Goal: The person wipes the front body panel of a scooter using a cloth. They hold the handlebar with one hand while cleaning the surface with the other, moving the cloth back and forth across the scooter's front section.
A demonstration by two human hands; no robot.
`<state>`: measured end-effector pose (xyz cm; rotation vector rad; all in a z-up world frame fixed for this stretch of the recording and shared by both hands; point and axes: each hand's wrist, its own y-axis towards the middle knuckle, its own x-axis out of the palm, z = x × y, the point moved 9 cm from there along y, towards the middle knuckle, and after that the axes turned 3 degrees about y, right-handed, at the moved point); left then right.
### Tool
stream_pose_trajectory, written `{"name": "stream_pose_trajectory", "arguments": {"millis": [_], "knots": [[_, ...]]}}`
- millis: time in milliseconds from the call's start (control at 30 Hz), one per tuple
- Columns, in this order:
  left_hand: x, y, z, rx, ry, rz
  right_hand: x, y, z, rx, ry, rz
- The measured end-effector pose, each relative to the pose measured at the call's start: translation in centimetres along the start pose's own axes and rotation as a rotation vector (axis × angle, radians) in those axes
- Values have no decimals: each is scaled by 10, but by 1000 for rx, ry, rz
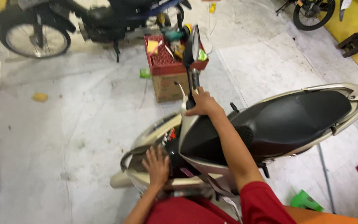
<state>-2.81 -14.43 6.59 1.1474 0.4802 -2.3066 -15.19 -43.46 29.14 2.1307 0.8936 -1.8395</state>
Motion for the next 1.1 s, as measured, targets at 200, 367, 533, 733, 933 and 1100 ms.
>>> {"name": "stream_pose_trajectory", "arguments": {"millis": [200, 367, 533, 733, 933, 1100], "knots": [[-28, -43, 123, 682, 121, 94, -2, -2, -2, -51, 54, 48], [-37, -37, 108, 960, 30, 88, -5, 4, -1, -2, 61, 6], [-17, 12, 12, 491, 21, 18, -6, 6, 0, 14, 56, -6], [8, 21, -68, 96, 54, -120, -13, -3, -9, 22, 83, -11], [-17, -23, 52, 581, 27, -1, -8, 6, -4, -32, 15, 34], [8, -44, 111, 969, 231, -224, -19, -2, -9, -52, 2, 46]]}}
